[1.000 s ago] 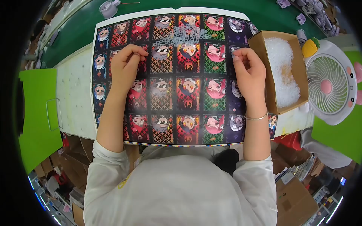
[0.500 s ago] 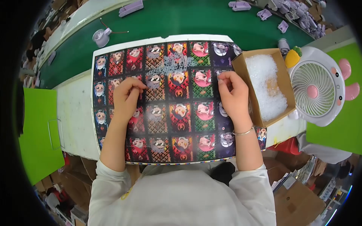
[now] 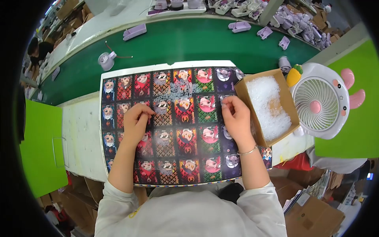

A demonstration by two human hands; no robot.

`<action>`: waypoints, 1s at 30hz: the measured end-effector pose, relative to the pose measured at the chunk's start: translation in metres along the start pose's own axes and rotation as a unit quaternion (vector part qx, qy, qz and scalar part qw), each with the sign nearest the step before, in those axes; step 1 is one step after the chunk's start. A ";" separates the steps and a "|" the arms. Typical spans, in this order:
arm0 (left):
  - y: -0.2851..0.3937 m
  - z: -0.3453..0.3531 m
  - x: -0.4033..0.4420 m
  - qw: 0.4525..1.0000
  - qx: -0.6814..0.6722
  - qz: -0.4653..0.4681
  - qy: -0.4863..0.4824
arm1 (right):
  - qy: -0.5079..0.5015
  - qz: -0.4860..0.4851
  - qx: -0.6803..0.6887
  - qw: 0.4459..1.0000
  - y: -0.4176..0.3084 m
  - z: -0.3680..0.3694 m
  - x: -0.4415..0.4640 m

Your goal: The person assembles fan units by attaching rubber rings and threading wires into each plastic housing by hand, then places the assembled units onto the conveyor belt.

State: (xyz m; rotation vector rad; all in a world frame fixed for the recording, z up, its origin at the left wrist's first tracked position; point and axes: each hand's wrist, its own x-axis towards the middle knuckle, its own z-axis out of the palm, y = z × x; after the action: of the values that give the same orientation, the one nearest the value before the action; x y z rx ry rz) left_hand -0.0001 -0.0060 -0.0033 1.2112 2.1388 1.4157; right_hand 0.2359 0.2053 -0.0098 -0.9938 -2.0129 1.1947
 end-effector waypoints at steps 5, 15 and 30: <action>-0.003 0.002 0.000 1.000 -0.008 0.004 -0.003 | -0.138 -0.124 -0.067 0.980 -0.066 -0.022 -0.018; -0.005 -0.002 0.002 0.999 -0.018 -0.037 -0.028 | 0.051 0.068 -0.573 0.815 0.007 -0.091 0.266; 0.001 -0.005 0.003 0.998 -0.005 0.031 -0.063 | -0.047 -0.180 -0.340 0.922 -0.116 -0.054 0.191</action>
State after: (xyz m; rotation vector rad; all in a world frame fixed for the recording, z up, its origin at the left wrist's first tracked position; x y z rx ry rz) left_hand -0.0048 -0.0067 0.0007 1.3362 2.0230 1.3350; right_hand 0.1393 0.3519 0.1382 -0.8071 -2.6172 0.3407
